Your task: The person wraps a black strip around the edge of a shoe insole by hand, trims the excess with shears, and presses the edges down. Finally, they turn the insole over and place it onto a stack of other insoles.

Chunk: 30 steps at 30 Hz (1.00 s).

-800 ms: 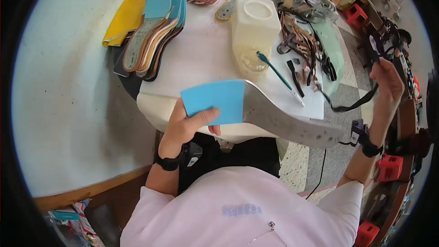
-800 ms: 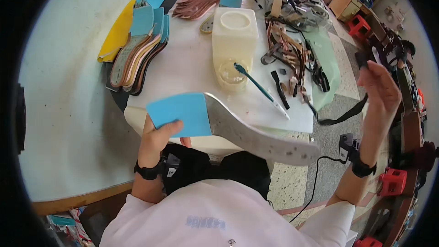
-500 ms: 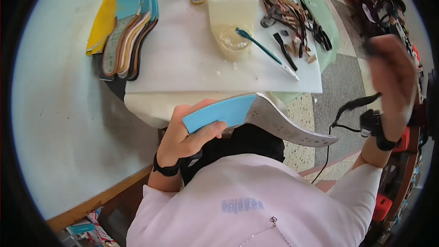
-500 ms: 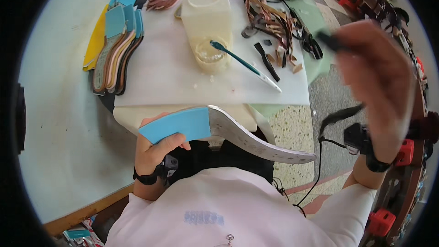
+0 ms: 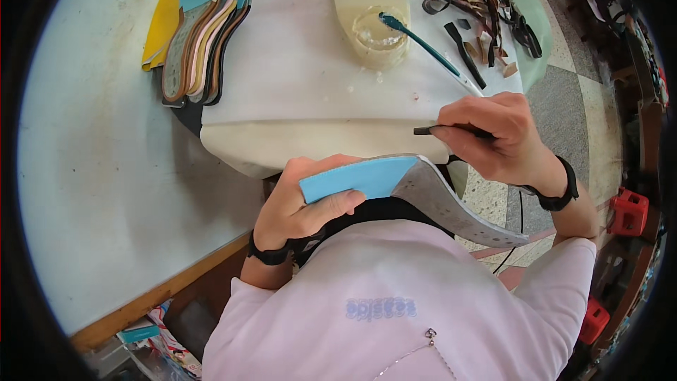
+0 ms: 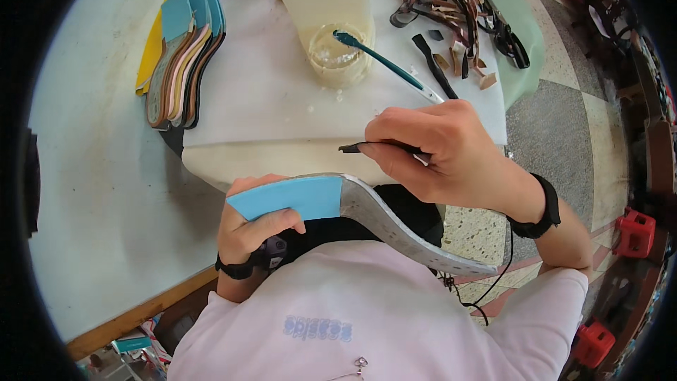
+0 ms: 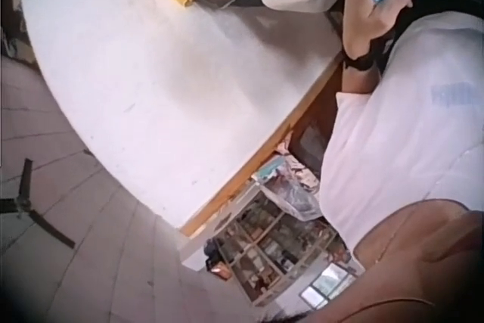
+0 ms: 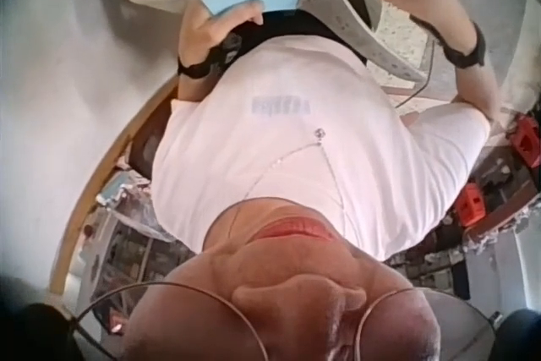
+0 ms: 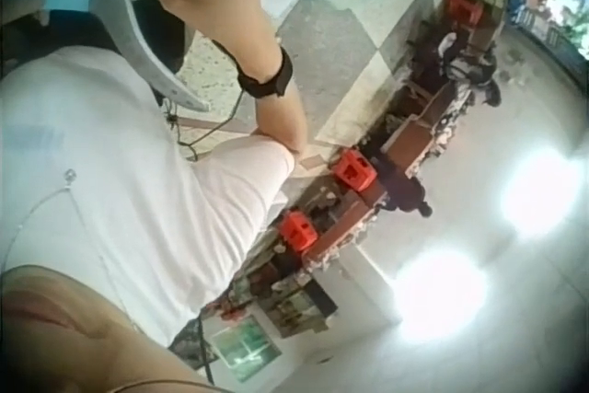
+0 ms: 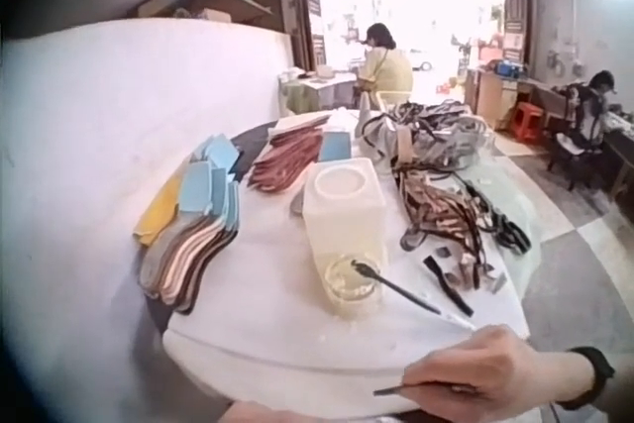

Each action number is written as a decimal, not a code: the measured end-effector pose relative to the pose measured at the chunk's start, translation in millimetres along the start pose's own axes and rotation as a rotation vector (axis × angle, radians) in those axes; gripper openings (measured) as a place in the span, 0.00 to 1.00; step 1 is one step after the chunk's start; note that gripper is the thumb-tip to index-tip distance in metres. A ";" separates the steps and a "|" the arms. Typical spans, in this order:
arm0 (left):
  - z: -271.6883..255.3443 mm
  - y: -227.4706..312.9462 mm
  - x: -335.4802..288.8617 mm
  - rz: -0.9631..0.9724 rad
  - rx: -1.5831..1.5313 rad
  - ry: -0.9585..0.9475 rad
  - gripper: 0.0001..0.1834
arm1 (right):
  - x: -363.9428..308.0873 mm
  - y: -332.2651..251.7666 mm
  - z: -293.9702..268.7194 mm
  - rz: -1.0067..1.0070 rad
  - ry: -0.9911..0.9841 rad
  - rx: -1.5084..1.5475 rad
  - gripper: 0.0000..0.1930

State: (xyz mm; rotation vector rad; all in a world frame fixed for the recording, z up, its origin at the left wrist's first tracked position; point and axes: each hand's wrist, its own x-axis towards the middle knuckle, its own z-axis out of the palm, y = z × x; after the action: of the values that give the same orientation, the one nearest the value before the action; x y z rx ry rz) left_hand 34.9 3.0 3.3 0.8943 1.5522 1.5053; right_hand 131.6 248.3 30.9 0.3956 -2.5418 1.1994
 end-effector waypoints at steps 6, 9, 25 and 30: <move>-2.0 -9.2 -3.1 -0.028 -0.031 0.052 0.14 | 2.3 6.4 7.4 -0.062 -0.034 0.069 0.07; -2.0 -9.5 -3.2 -0.047 -0.042 0.072 0.13 | 2.6 5.5 4.9 -0.077 -0.063 0.037 0.07; 1.7 -13.4 -3.9 -0.052 -0.121 0.096 0.12 | -2.1 2.3 1.7 -0.134 -0.133 0.047 0.12; 2.7 -13.5 -3.4 -0.040 -0.107 0.103 0.12 | -2.6 3.6 0.7 -0.139 -0.157 0.059 0.14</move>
State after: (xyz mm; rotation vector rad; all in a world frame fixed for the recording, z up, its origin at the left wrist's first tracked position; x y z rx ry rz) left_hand 39.3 0.5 -10.0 0.7306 1.5371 1.6113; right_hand 132.5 250.2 26.9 0.6936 -2.5629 1.2375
